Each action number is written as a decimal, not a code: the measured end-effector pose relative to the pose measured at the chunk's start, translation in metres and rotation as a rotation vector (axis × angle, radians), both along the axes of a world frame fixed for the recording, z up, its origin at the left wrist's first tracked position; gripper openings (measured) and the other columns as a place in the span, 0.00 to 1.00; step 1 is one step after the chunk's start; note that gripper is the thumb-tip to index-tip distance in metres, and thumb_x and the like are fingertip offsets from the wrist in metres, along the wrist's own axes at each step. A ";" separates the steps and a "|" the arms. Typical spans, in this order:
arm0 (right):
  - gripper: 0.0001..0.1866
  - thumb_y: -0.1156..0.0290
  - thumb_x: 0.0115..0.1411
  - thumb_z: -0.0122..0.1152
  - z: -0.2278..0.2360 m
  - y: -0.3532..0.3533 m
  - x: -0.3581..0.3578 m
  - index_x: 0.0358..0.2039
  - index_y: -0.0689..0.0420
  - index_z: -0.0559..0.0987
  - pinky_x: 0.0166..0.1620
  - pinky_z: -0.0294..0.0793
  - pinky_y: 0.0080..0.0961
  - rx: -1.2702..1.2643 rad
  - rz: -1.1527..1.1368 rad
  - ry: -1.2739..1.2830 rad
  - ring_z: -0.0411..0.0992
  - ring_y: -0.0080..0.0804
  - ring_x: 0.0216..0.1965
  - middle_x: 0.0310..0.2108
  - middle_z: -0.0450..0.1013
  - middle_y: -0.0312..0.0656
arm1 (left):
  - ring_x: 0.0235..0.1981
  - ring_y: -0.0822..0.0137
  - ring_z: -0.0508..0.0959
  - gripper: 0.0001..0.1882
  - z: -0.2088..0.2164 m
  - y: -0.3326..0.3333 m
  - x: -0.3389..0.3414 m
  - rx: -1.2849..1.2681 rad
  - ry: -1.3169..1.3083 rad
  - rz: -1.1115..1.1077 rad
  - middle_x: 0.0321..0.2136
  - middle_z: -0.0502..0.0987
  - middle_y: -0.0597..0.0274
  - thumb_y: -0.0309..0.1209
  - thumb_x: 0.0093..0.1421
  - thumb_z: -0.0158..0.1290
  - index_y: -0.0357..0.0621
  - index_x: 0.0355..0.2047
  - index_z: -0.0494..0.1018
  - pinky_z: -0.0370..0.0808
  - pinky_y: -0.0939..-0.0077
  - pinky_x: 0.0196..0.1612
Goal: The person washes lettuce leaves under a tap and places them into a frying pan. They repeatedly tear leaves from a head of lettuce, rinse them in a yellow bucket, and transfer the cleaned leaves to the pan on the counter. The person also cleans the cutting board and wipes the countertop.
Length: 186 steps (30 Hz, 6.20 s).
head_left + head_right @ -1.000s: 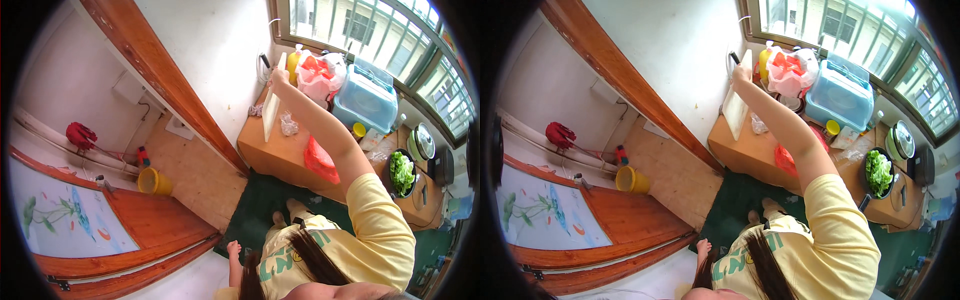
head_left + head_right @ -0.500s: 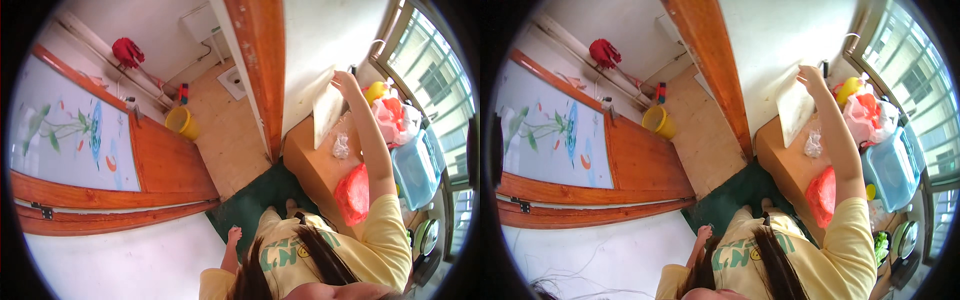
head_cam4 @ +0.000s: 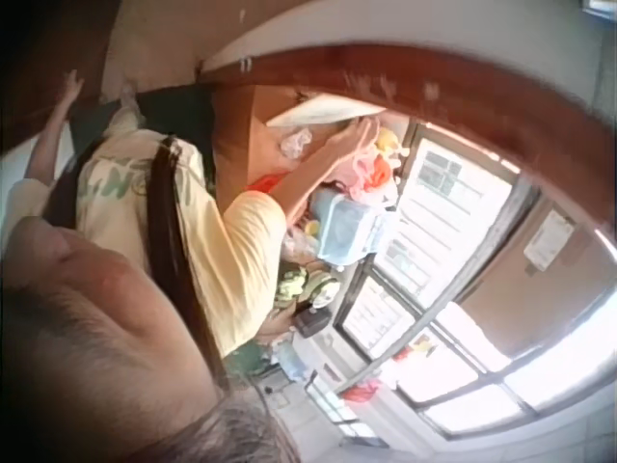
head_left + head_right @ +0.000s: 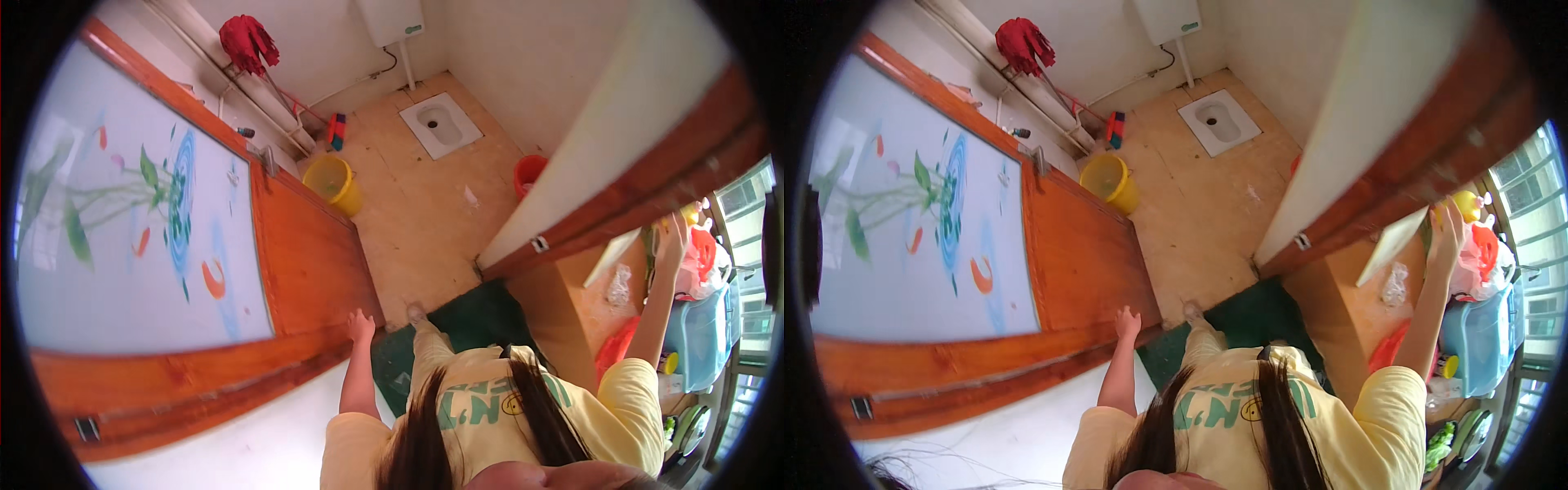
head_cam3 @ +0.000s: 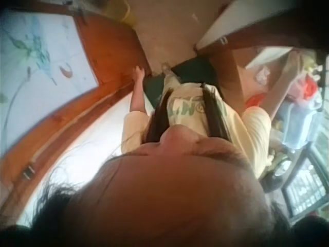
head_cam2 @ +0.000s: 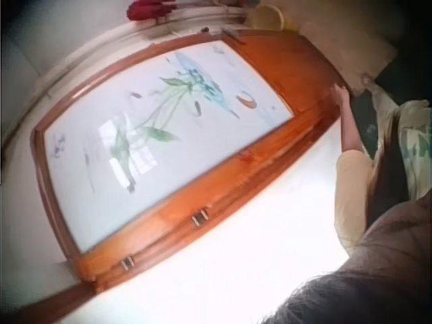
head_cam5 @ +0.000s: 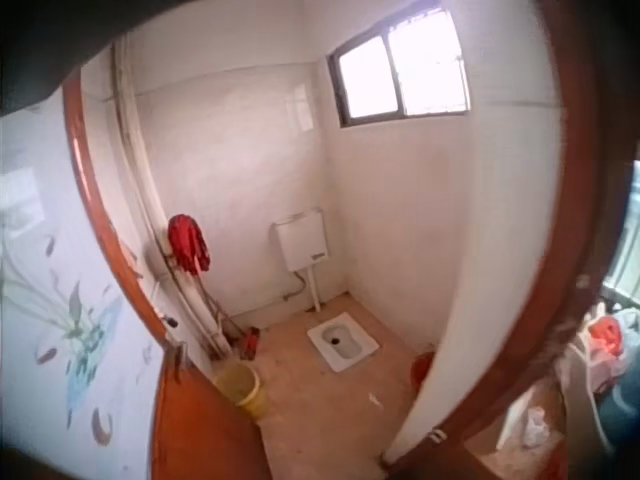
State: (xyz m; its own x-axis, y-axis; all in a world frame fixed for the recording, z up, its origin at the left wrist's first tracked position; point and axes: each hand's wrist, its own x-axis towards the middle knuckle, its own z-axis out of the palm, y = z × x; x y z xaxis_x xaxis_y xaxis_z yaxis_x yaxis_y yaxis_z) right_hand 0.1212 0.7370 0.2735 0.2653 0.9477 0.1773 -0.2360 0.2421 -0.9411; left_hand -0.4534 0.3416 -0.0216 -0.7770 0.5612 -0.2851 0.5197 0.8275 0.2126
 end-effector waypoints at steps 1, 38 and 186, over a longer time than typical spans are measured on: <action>0.17 0.72 0.55 0.52 0.005 -0.025 -0.029 0.45 0.62 0.70 0.45 0.67 0.21 0.067 -0.210 -0.089 0.67 0.25 0.39 0.40 0.68 0.40 | 0.51 0.47 0.61 0.23 0.006 0.017 -0.030 -0.001 0.054 -0.083 0.46 0.64 0.42 0.36 0.49 0.54 0.39 0.44 0.66 0.58 0.57 0.54; 0.09 0.67 0.53 0.55 -0.176 -0.223 0.011 0.27 0.62 0.76 0.22 0.69 0.20 -0.763 -0.525 -0.439 0.69 0.22 0.20 0.20 0.72 0.37 | 0.45 0.50 0.71 0.20 -0.038 0.154 -0.173 -0.537 -0.425 -0.608 0.41 0.72 0.40 0.37 0.50 0.51 0.31 0.37 0.73 0.66 0.61 0.47; 0.13 0.64 0.51 0.57 -0.259 -0.200 0.153 0.34 0.58 0.72 0.31 0.71 0.36 -0.667 -0.393 -1.009 0.70 0.46 0.32 0.32 0.68 0.48 | 0.39 0.76 0.71 0.10 0.032 0.312 0.615 0.168 -1.511 -0.848 0.36 0.72 0.64 0.25 0.58 0.44 0.39 0.41 0.68 0.67 0.83 0.40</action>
